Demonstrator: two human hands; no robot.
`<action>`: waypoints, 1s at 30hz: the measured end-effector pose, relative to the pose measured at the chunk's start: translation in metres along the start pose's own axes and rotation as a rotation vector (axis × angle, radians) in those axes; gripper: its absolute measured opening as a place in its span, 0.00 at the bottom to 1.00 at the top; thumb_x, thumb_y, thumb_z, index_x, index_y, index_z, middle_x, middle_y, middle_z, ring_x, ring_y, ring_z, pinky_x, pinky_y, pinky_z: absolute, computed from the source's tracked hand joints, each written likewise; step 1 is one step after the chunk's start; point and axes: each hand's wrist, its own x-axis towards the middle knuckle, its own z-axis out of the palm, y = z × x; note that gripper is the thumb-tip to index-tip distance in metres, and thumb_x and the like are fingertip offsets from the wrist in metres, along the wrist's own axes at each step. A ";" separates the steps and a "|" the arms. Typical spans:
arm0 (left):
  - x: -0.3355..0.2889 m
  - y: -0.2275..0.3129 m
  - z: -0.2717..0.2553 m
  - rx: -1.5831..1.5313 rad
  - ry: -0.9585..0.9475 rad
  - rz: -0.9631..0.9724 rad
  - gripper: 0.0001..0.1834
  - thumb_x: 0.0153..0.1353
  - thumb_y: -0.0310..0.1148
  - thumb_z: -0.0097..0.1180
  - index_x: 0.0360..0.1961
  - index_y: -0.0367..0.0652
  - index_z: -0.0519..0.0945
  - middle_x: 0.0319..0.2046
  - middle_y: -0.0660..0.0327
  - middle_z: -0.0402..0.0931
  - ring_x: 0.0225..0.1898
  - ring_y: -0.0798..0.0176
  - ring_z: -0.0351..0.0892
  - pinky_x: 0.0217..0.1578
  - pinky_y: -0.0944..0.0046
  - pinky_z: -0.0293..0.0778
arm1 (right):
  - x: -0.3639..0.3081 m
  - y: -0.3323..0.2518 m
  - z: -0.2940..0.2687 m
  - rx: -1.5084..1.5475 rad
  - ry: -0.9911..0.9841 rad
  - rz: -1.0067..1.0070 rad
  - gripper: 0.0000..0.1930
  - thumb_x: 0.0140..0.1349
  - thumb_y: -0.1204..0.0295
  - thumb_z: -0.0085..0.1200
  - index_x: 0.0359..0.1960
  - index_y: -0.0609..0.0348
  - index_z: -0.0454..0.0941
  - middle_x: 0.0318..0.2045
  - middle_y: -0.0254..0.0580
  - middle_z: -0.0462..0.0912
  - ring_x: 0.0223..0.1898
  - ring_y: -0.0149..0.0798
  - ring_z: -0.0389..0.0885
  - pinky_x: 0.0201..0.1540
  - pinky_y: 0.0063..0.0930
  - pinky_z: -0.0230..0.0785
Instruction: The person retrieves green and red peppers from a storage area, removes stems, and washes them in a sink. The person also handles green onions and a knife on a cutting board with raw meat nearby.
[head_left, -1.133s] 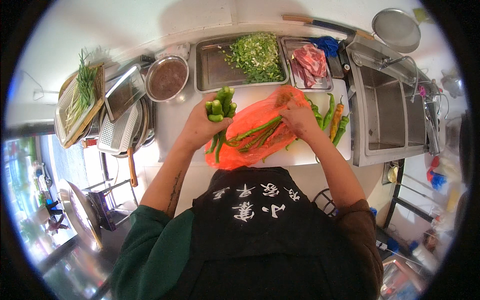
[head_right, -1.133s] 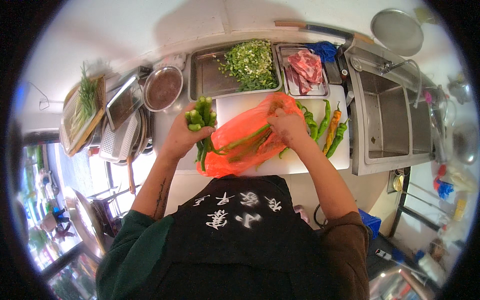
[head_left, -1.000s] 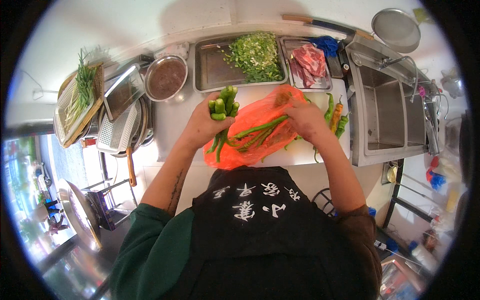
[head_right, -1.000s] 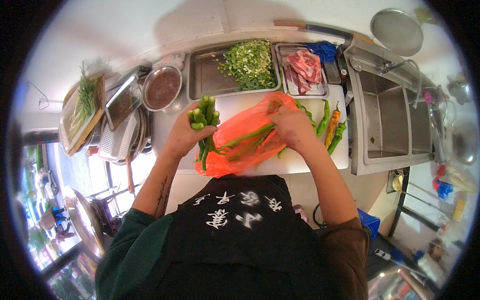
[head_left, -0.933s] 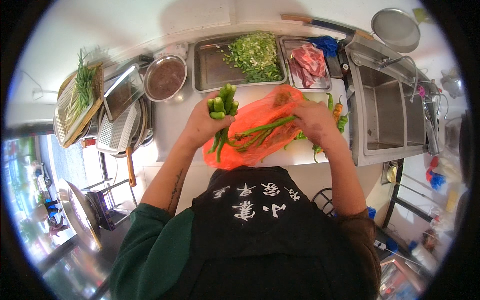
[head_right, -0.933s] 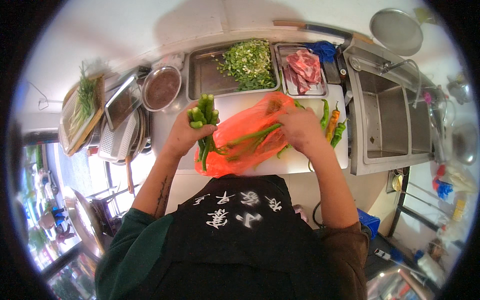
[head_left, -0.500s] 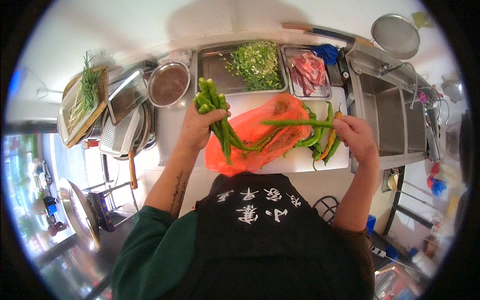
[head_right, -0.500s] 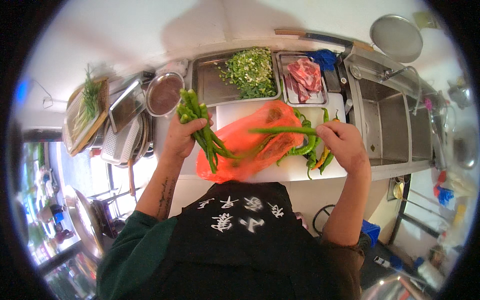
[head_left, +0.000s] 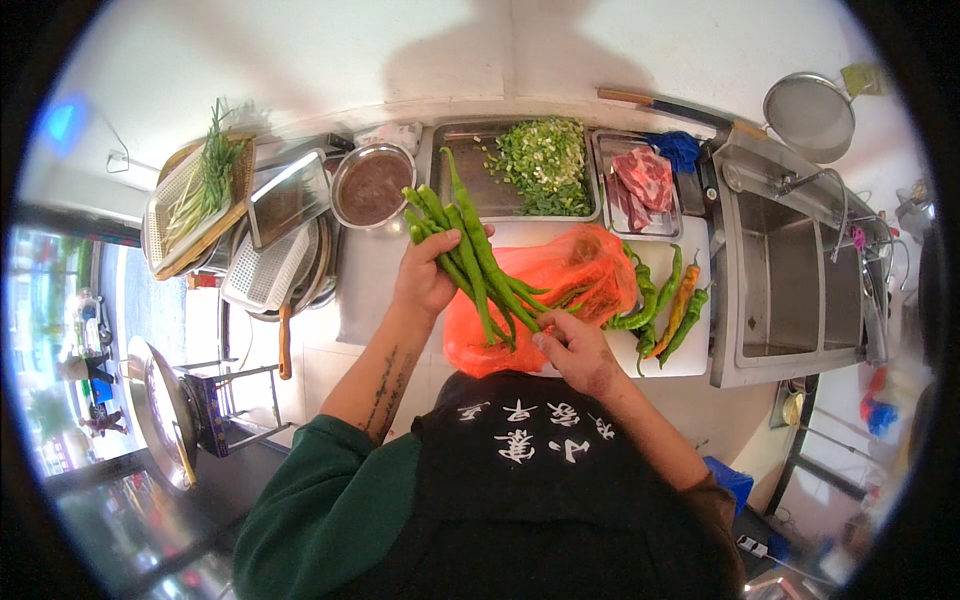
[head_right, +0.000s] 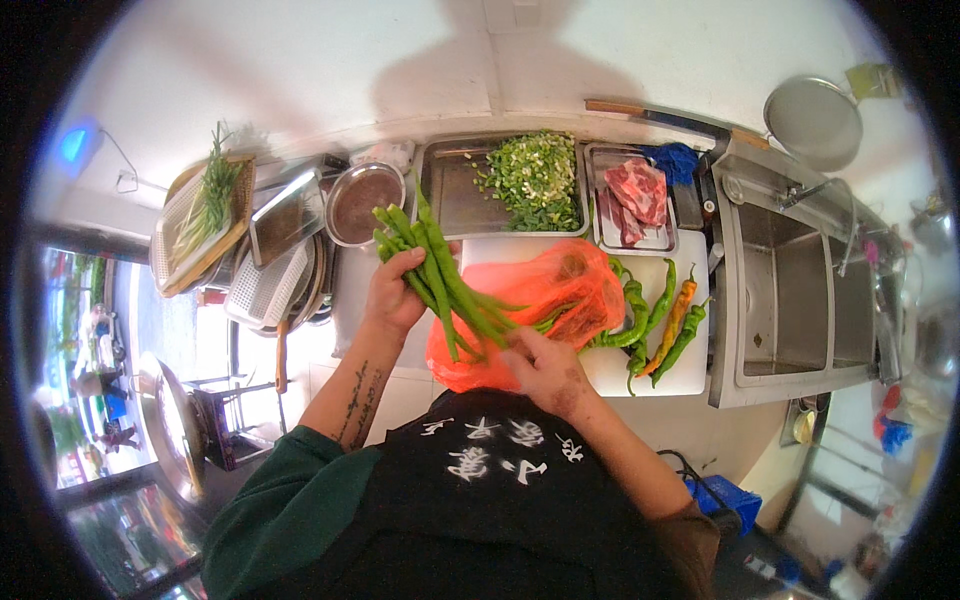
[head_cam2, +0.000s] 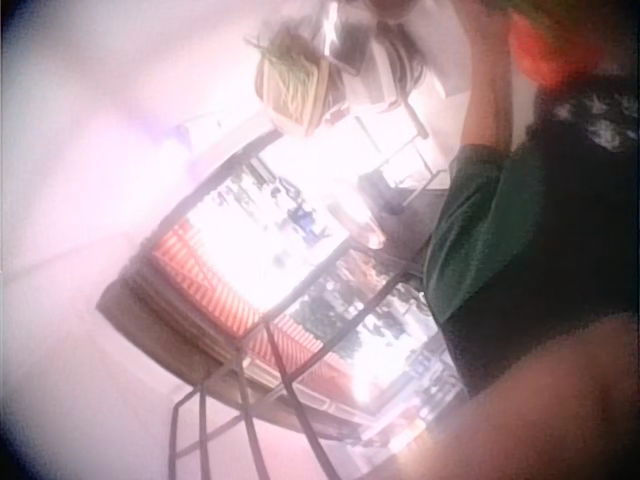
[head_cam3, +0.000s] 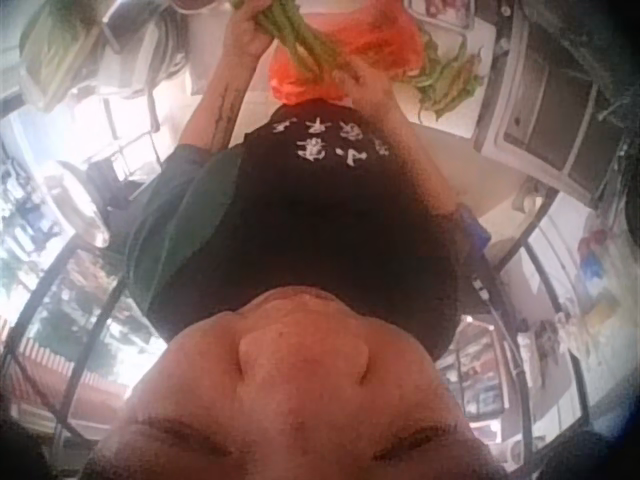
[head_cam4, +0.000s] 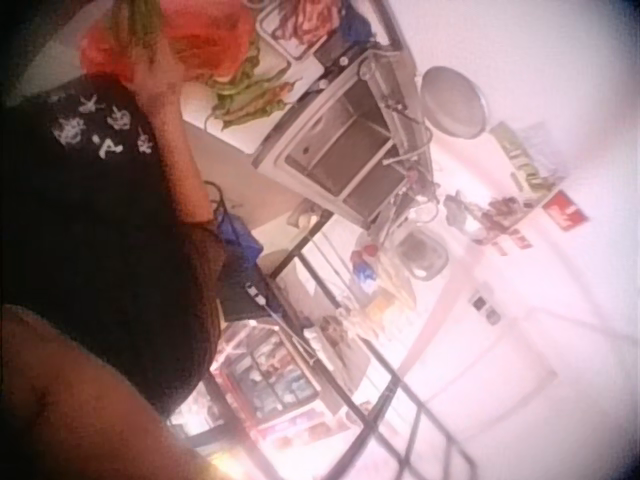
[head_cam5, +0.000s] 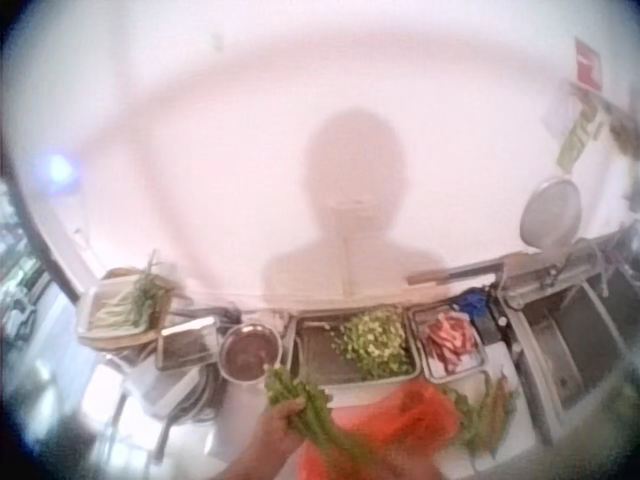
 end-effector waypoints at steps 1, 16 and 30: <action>-0.001 0.002 -0.004 0.014 -0.027 -0.006 0.23 0.63 0.21 0.53 0.60 0.29 0.70 0.52 0.35 0.79 0.51 0.43 0.83 0.54 0.45 0.82 | 0.000 0.000 0.000 -0.009 -0.012 0.015 0.12 0.69 0.71 0.59 0.50 0.64 0.76 0.23 0.32 0.75 0.25 0.24 0.70 0.28 0.25 0.65; -0.005 0.014 0.002 0.311 -0.085 0.008 0.25 0.57 0.20 0.59 0.58 0.33 0.73 0.49 0.48 0.80 0.49 0.52 0.83 0.54 0.52 0.81 | 0.025 -0.011 0.000 -0.455 -0.240 -0.157 0.18 0.67 0.62 0.59 0.53 0.58 0.78 0.39 0.56 0.86 0.42 0.52 0.86 0.42 0.41 0.76; -0.023 0.044 0.110 1.224 -0.297 0.221 0.22 0.54 0.28 0.69 0.49 0.41 0.76 0.40 0.63 0.81 0.41 0.70 0.78 0.46 0.65 0.76 | 0.079 -0.121 -0.043 0.268 0.152 -0.302 0.08 0.68 0.70 0.59 0.35 0.62 0.78 0.26 0.38 0.82 0.27 0.33 0.78 0.33 0.29 0.71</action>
